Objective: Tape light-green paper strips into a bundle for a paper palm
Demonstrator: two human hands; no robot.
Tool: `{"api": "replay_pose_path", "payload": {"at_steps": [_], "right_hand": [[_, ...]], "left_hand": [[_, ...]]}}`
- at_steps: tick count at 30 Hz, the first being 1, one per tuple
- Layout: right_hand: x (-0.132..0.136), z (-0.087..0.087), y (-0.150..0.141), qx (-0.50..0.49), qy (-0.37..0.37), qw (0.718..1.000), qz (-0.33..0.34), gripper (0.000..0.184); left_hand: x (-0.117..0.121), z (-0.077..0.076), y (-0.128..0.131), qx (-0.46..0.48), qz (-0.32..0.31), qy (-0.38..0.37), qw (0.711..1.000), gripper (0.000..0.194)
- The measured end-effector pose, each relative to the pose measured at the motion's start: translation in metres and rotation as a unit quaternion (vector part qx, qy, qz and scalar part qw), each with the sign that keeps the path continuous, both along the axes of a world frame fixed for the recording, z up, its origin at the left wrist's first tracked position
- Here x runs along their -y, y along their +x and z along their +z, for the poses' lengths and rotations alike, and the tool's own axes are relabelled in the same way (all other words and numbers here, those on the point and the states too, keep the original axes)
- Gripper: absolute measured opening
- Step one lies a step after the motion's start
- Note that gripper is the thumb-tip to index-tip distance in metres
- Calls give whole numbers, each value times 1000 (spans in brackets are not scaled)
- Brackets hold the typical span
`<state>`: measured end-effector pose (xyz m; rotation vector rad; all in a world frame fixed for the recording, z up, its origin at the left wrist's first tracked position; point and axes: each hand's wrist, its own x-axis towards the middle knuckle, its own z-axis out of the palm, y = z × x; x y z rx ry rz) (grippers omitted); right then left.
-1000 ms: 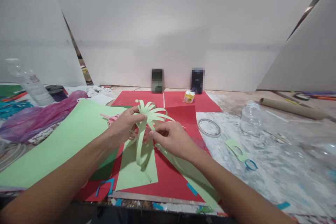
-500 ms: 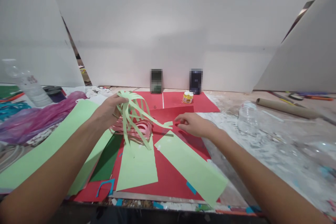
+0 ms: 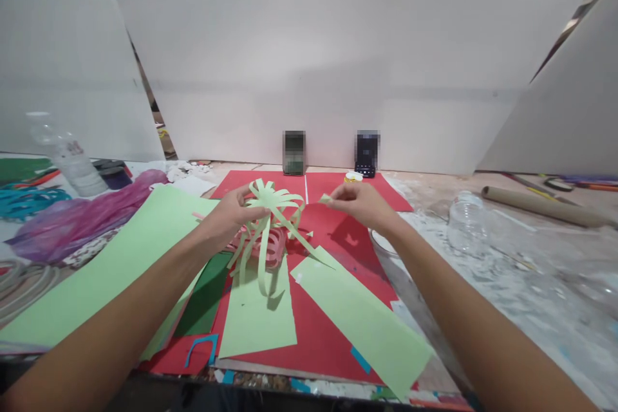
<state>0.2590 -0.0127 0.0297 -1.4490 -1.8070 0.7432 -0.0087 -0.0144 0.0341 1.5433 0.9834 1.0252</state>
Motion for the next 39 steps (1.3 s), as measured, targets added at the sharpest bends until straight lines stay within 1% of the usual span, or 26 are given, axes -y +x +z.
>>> {"api": "replay_pose_path", "payload": {"at_steps": [2,3,5,7,8,10,13,16,19,22,24,26,29,32,34,39], "right_hand": [[11,17,-10,-39,27,999,-13,32],[16,23,-17,-39,27,999,0,29],[26,33,-35,-27,19,998,56,20],[31,37,-52,-10,21,995,100,17],[33,37,-58,-1,28,994,107,17],[33,37,-66,17,44,994,101,20],[30,37,-68,27,40,995,85,18],[27,41,-65,32,26,995,89,17],[22,48,-62,65,10,988,140,17],[19,54,-63,116,-5,975,191,19],[19,55,-66,131,0,970,205,19],[20,54,-69,120,13,969,214,18],[21,50,-72,99,32,970,221,14],[21,45,-73,98,45,969,221,14],[21,43,-74,98,51,970,217,14],[21,39,-75,104,72,969,211,16]], "left_hand": [[4,0,3,-7,-11,-2,1000,30],[6,0,4,-10,-17,-3,1000,30],[9,-1,8,-13,-36,-10,999,30],[11,-2,10,-5,-56,-17,998,31],[12,-2,11,2,-65,-19,998,32],[14,-2,12,19,-80,-24,996,35],[15,-1,9,22,-100,-54,993,36],[17,2,6,-9,-113,-92,989,33],[17,5,3,-34,-126,-99,987,32],[17,5,1,-28,-155,-108,982,34],[17,4,0,-21,-166,-118,979,36],[16,3,-1,-25,-169,-128,977,38],[17,2,0,-26,-175,-145,973,41],[18,2,2,-7,-181,-160,970,41],[18,1,2,-8,-169,-162,972,39],[16,0,1,-60,-99,-147,982,32]]}}
